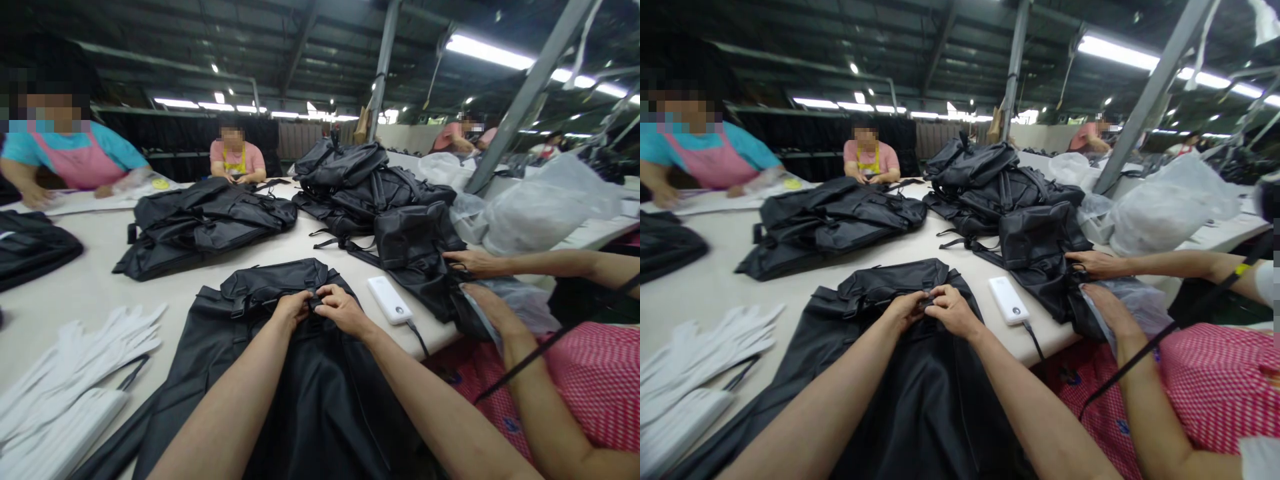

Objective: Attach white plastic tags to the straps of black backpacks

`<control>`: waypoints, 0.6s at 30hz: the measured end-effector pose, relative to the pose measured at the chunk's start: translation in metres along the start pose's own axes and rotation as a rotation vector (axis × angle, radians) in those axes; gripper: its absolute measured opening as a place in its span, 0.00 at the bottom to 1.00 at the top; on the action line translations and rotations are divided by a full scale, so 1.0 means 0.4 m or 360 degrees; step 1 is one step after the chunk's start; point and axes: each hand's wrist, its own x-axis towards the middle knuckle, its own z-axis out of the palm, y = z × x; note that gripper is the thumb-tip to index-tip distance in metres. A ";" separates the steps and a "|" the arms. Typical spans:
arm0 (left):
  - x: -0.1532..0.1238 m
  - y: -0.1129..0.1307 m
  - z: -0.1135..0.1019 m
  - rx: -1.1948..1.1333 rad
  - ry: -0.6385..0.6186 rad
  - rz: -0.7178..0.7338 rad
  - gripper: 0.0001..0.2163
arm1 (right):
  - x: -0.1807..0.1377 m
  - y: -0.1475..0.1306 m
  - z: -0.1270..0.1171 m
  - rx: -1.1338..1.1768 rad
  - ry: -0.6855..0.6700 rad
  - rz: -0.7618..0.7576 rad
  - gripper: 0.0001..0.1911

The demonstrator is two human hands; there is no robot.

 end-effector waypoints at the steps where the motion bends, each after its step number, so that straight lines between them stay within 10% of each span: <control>1: 0.002 -0.004 0.000 0.0014 0.0000 0.0013 0.10 | -0.010 0.004 -0.002 0.0050 0.0012 0.0012 0.11; 6: -0.002 -0.023 0.000 0.0074 -0.0011 0.0093 0.11 | 0.007 0.031 -0.005 0.0180 0.0052 0.0431 0.18; 18: -0.006 -0.044 -0.028 0.0124 -0.0105 0.0264 0.14 | -0.040 0.004 0.039 0.0695 0.0109 0.0311 0.07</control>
